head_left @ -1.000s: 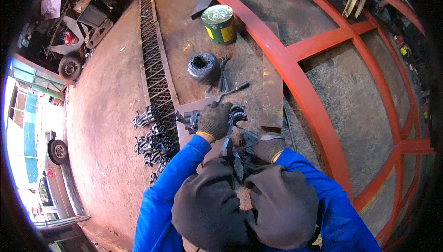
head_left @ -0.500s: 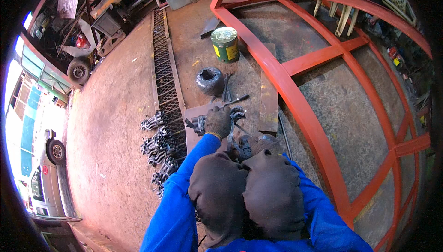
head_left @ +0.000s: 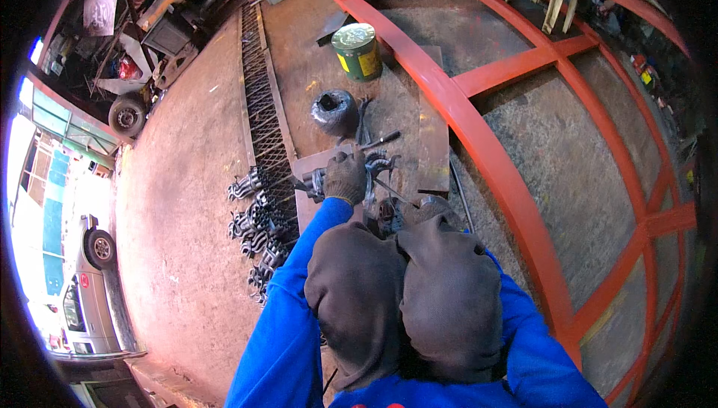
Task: The person bundles several metal rods together using a strip of material, wrapping it tightly around the rods and securing it with pliers. The person then places the finished bundle on the floor next to other similar bundles.
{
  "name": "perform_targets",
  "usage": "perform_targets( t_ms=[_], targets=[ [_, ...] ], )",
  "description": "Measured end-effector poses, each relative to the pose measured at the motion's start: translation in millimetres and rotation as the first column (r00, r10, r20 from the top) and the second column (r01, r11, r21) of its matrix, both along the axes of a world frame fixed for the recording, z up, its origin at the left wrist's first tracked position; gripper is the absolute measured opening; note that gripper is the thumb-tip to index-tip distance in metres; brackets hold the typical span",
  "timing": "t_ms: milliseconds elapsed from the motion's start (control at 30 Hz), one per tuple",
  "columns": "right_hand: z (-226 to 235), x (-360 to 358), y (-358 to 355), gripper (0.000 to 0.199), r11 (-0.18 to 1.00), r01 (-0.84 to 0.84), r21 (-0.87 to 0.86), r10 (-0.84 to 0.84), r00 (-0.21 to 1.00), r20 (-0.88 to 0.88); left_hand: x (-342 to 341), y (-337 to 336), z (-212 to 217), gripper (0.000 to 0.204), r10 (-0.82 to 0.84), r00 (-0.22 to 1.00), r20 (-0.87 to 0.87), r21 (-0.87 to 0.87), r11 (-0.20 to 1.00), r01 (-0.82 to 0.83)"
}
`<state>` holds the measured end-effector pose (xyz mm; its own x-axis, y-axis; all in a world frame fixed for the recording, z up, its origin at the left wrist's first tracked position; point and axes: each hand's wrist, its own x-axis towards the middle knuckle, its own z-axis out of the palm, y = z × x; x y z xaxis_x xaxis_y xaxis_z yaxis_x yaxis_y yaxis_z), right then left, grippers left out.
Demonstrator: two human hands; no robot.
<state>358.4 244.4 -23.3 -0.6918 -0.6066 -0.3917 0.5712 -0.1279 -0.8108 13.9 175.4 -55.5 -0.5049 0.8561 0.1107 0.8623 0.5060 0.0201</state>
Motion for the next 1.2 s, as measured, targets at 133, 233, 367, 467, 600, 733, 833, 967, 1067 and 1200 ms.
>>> perform_targets(
  t_ms=[133, 233, 367, 467, 600, 733, 833, 967, 1067, 1200],
  targets=[
    [8, -7, 8, 0.033, 0.985, 0.103, 0.138, -0.096, 0.994, -0.058, -1, 0, 0, 0.028, 0.026, 1.000, 0.004, -0.008, 1.000, -0.026],
    [19, -9, 19, 0.033, 0.867, 0.272, 0.417, -0.232, 0.962, -0.144, 7, -1, 7, 0.025, 0.028, 0.999, 0.030, -0.012, 1.000, -0.028],
    [32, -30, 26, 0.033, 0.490, 0.453, 0.745, -0.292, 0.891, -0.349, 1, -4, 6, 0.021, 0.006, 0.999, 0.042, 0.016, 1.000, -0.007],
    [36, -50, 29, 0.033, 0.235, 0.525, 0.818, -0.222, 0.848, -0.480, -5, -6, -8, 0.035, -0.035, 0.999, 0.040, 0.090, 0.995, 0.031],
    [38, -82, 35, 0.032, 0.065, 0.603, 0.795, -0.057, 0.798, -0.600, -21, -9, 0, 0.038, -0.212, 0.940, 0.266, 0.394, 0.914, 0.095],
    [32, -118, 43, 0.032, 0.024, 0.624, 0.781, 0.118, 0.774, -0.622, -49, -17, 2, 0.025, -0.429, 0.719, 0.546, 0.333, 0.899, 0.283],
    [33, -136, 45, 0.032, 0.015, 0.624, 0.781, 0.225, 0.759, -0.611, -47, -18, -1, 0.029, -0.467, 0.747, 0.474, 0.451, 0.857, 0.250],
    [20, -146, 45, 0.032, 0.084, 0.776, 0.625, 0.320, 0.573, -0.755, -40, -17, -4, 0.034, -0.391, 0.752, 0.530, 0.476, 0.872, 0.118],
    [26, -154, 50, 0.028, 0.043, 0.685, 0.727, 0.565, 0.584, -0.583, -21, -8, 19, 0.035, -0.214, 0.798, 0.564, 0.335, 0.942, 0.016],
    [72, -206, 33, 0.016, -0.081, 0.648, 0.757, 0.709, 0.572, -0.413, -26, -11, 6, 0.035, -0.178, 0.839, 0.515, 0.309, 0.951, 0.012]
  ],
)
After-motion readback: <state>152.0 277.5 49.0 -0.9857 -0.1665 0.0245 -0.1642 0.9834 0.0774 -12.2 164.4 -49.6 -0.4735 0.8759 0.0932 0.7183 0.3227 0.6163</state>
